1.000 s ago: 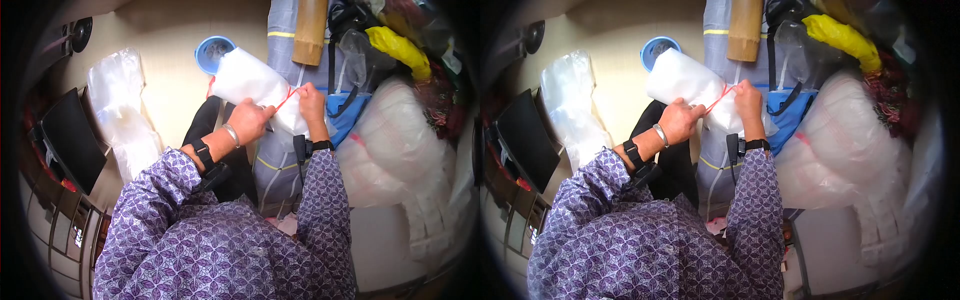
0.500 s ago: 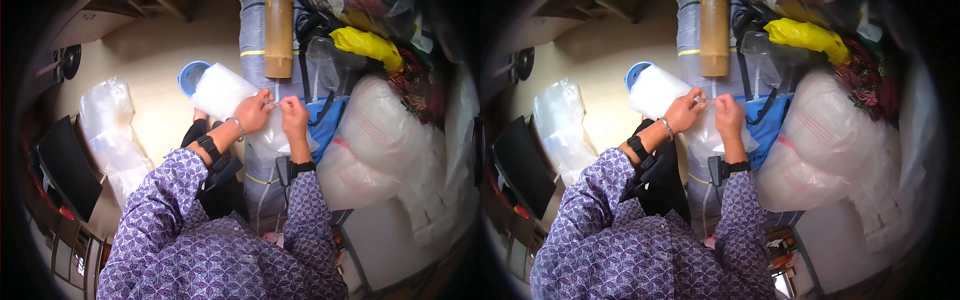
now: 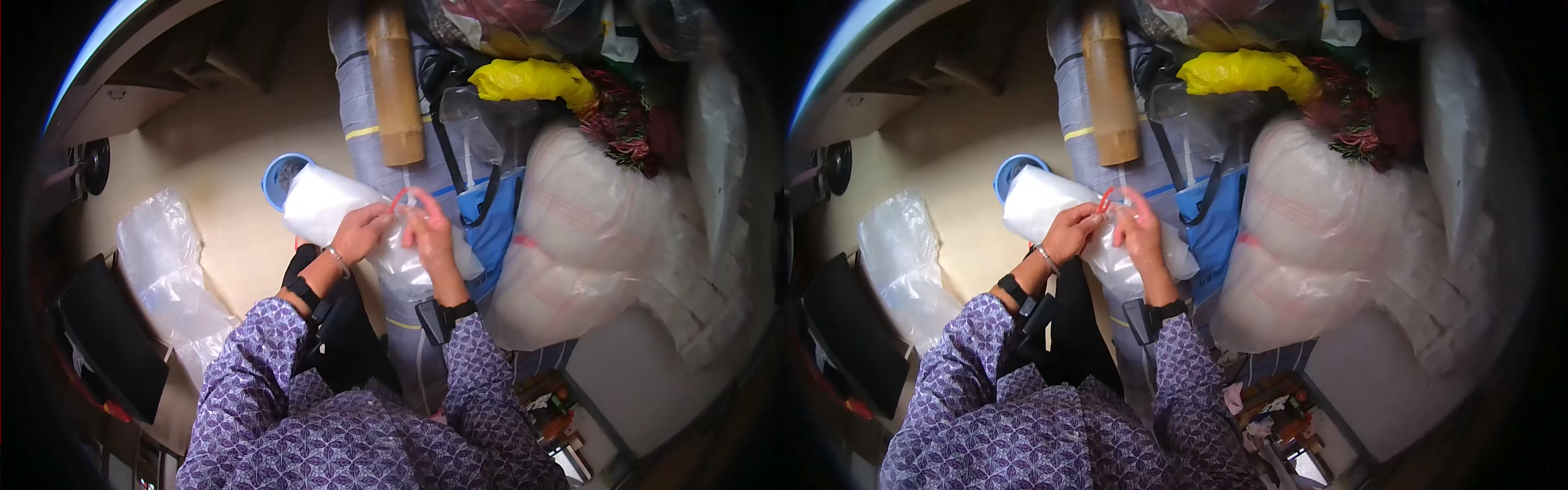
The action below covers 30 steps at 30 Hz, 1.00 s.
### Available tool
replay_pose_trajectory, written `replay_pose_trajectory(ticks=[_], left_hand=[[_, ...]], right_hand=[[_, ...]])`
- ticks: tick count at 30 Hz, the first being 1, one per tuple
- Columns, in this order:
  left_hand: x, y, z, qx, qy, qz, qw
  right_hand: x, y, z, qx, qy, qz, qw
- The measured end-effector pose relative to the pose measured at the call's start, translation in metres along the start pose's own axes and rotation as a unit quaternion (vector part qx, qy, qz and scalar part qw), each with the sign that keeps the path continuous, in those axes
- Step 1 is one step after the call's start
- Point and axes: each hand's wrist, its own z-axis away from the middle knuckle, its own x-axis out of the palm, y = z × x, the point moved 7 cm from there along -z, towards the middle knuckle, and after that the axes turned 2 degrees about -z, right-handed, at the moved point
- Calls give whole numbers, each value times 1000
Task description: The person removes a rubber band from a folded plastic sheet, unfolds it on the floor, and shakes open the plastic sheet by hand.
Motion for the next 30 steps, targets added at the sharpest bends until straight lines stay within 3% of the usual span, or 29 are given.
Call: replay_pose_trajectory(ticks=[4,8,15,17,18,20,23,26,29,30], left_hand=[[-1,-2,9,-10,-19,137,990],[1,4,13,-5,-26,185,982],[-2,0,10,-42,2,159,986],[-5,2,7,-15,65,261,963],[-19,15,9,67,116,104,986],[-25,45,18,220,192,-216,932],[-13,78,28,220,152,-474,839],[-6,79,16,203,102,-463,857],[0,79,6,205,96,-419,879],[-2,80,5,200,110,-375,898]], right_hand=[[21,8,3,50,-149,87,984],[28,12,6,104,-187,60,975],[18,33,-5,119,-128,137,975],[17,22,-6,104,-67,171,977],[17,20,-7,98,-63,193,974],[15,13,-7,83,-47,238,966],[26,5,-6,81,-52,284,954],[24,22,-15,-36,-90,314,944],[30,6,-8,-54,-73,389,917],[27,6,-9,-40,-66,342,937]])
